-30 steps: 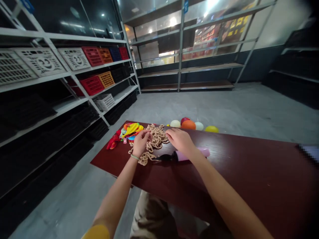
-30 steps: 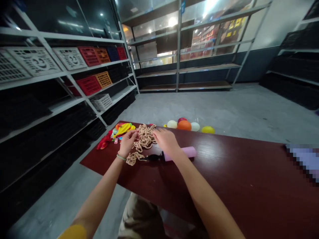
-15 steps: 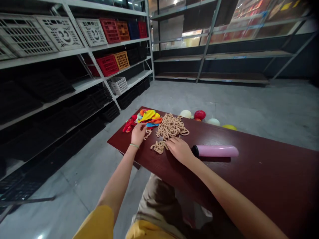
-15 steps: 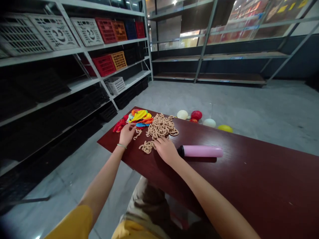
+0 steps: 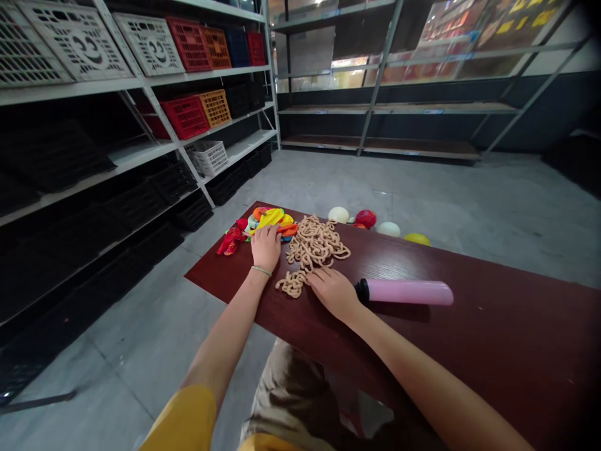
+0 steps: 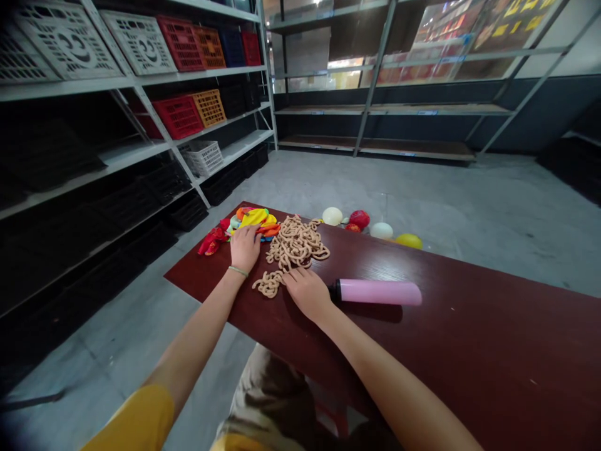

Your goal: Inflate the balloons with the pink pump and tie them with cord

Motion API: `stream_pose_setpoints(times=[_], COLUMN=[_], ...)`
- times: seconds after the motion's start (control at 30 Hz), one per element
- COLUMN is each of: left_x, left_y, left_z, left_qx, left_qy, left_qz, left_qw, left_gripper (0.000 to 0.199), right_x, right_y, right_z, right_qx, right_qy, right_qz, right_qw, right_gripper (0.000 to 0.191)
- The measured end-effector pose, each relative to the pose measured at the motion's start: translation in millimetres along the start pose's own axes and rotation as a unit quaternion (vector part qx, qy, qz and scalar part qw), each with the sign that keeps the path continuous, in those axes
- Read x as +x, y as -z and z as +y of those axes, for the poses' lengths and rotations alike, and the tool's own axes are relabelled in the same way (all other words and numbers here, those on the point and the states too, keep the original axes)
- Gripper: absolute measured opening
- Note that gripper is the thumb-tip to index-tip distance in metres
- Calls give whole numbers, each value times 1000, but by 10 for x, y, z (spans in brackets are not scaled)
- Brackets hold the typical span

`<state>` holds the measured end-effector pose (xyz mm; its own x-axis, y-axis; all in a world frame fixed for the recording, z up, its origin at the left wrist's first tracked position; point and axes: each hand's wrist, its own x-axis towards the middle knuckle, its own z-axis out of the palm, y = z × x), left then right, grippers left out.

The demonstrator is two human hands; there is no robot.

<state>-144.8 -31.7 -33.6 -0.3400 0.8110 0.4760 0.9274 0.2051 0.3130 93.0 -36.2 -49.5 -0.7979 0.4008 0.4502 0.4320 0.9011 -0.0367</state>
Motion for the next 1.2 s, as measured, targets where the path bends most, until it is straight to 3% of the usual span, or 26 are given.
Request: stream_pose_setpoints(times=[0.17,0.3,0.43,0.53,0.63,0.8,0.87,1.03,1.2], left_x=[-9,-34,-34,6,71,137,140,159,172], left_y=[-37,-23,42,115,209,350,353,205,0], left_z=[-10,7,52,147,307,618,745,1127,1479], left_qx=[52,36,-66,-208,-402,-671,-722,-790,-838], left_qy=[14,-3,-7,37,132,240,257,248,256], left_qz=[-44,-32,-15,-4,-63,-188,-203,-242,-166], left_qw=[998,999,998,977,904,676,610,506,451], left_gripper=[30,25,28,26,25,14,12,17,29], right_x=[8,21,13,16,50,39,-71,-572,-956], right_y=[20,62,99,141,228,494,623,896,1003], right_z=[-12,-13,-35,-39,25,314,451,748,947], right_qx=[-11,-20,-24,-19,0,28,17,-41,-74], right_qy=[6,14,4,-29,-76,-142,-136,-130,-164], right_qz=[16,53,69,55,11,-94,-121,-147,-143], right_qw=[1000,998,997,998,997,985,983,980,973], right_gripper=[21,24,24,25,27,24,30,47,61])
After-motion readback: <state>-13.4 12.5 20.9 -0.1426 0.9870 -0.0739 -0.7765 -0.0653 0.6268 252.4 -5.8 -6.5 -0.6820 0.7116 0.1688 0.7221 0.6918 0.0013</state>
